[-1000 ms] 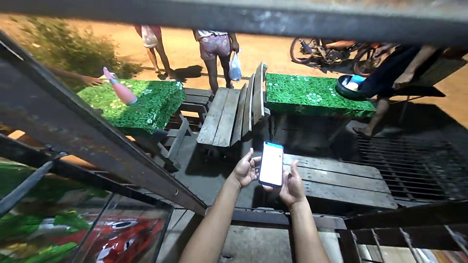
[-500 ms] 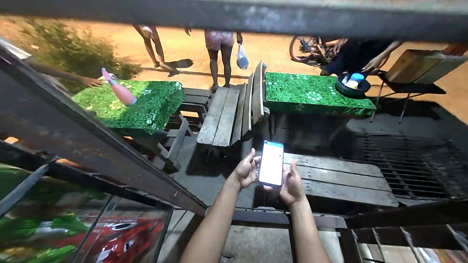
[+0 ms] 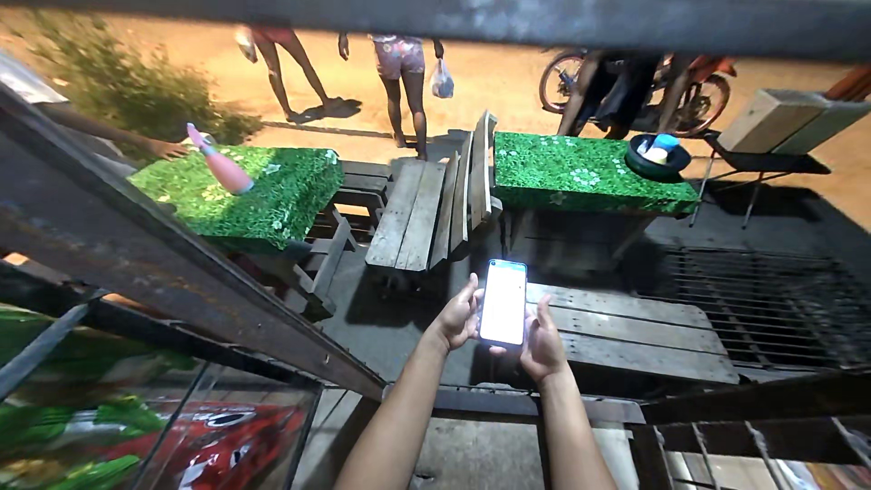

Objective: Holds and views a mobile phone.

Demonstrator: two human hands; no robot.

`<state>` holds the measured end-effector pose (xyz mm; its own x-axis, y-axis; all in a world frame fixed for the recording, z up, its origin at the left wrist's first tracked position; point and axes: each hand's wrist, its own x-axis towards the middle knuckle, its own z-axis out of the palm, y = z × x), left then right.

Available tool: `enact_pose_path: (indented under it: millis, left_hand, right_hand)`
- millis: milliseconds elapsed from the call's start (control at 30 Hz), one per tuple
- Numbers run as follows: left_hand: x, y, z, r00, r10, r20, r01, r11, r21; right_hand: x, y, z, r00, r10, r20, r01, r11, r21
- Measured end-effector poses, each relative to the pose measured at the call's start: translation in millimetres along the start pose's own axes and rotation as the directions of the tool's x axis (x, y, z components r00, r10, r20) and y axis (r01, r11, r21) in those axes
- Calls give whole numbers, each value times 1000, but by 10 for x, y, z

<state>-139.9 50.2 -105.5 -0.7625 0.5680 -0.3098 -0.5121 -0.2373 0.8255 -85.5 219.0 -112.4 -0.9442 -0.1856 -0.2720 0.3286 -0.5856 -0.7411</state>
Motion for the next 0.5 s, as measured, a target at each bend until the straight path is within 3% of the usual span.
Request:
enact_pose_path:
  millis: [500]
  left_hand:
    - [32,-15,-13,1000,22,-9,-22,999,28]
  right_hand:
    - [-18,-17,38,999,-3,-41,0,998,-64]
